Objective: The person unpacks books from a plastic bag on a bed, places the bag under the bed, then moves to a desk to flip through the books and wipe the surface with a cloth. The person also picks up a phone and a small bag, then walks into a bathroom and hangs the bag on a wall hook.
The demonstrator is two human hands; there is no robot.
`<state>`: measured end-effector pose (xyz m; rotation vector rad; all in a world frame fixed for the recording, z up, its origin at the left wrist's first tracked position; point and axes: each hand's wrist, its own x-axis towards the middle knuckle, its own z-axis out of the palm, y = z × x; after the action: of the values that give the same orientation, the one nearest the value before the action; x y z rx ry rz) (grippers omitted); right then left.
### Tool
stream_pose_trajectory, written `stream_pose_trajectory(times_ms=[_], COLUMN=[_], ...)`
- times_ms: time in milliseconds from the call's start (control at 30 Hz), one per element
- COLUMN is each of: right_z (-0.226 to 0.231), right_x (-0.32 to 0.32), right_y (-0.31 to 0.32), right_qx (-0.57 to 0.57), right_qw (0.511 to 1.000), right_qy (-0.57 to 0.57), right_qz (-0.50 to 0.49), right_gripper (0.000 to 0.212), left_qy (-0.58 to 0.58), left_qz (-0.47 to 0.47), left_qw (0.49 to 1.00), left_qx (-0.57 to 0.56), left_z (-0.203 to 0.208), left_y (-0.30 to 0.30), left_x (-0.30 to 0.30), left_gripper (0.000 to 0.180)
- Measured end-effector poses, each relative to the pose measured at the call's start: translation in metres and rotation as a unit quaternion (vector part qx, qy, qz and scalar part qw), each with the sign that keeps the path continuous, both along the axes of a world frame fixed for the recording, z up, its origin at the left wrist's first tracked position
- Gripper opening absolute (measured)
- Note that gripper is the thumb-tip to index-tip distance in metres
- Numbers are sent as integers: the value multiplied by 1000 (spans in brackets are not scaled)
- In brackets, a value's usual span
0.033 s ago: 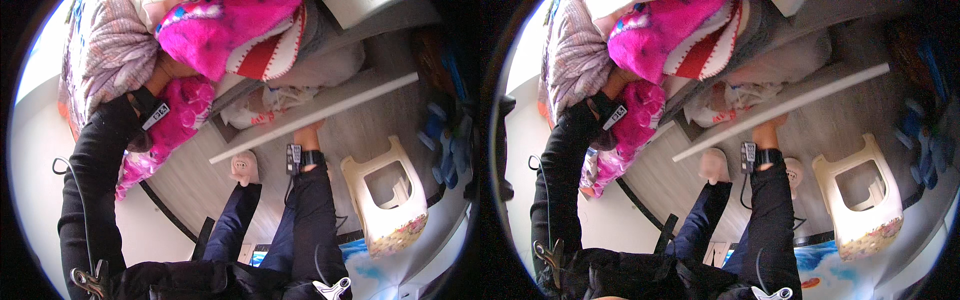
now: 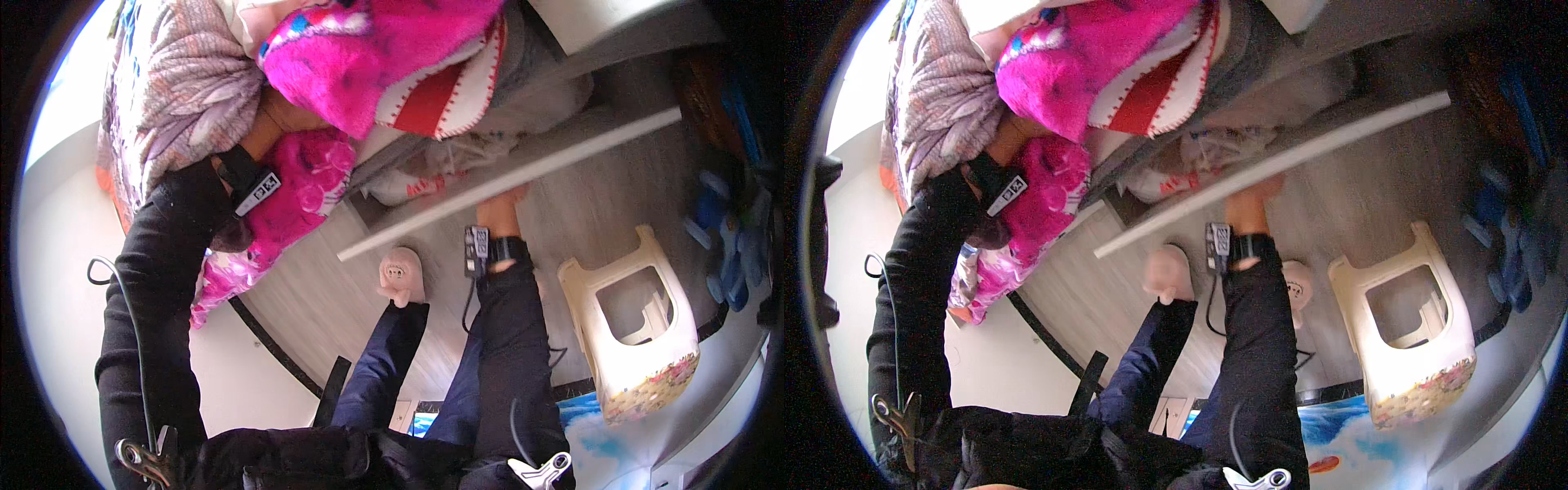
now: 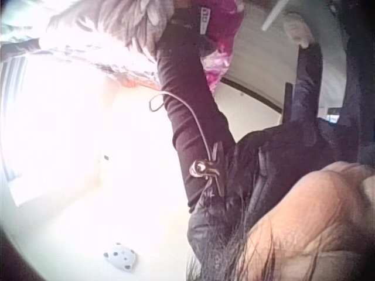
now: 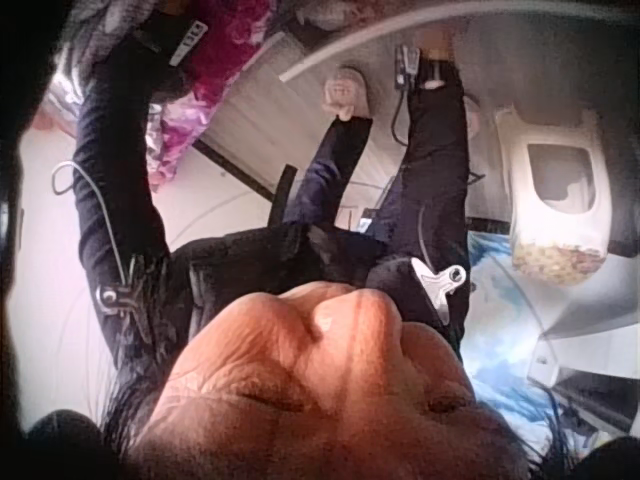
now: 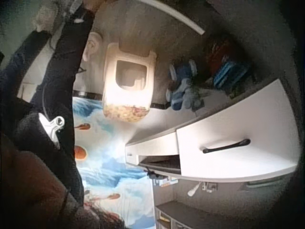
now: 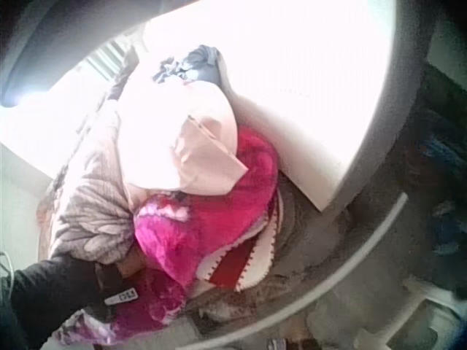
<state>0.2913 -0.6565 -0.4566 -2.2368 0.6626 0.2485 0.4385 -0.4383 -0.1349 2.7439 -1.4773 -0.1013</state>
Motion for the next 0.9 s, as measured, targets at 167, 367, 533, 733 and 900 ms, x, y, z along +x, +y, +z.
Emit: stream_pose_trajectory(times_ms=[167,367,533,733,900], right_z=[-47,-82,-75,-58,7], right_x=[19,-39,6,10,-78], right_y=[15,10,10,14,-21], right_qx=[-83,-163,-86,-204,-222], right_qw=[992,948,971,969,868], right_qy=[80,29,-39,138,383], right_qz=[51,273,221,-2,227], right_gripper=[45,46,47,49,72], left_qy=[6,17,18,16,16], left_qz=[-1,6,1,-2,13], left_qw=[1000,1000,1000,1000,999], left_qx=[-12,-19,-23,-24,-43], left_z=[0,1,-3,-6,-10], left_y=[3,3,-2,-7,-11], left_x=[-2,-6,0,1,-1], left_gripper=[50,50,50,50,50])
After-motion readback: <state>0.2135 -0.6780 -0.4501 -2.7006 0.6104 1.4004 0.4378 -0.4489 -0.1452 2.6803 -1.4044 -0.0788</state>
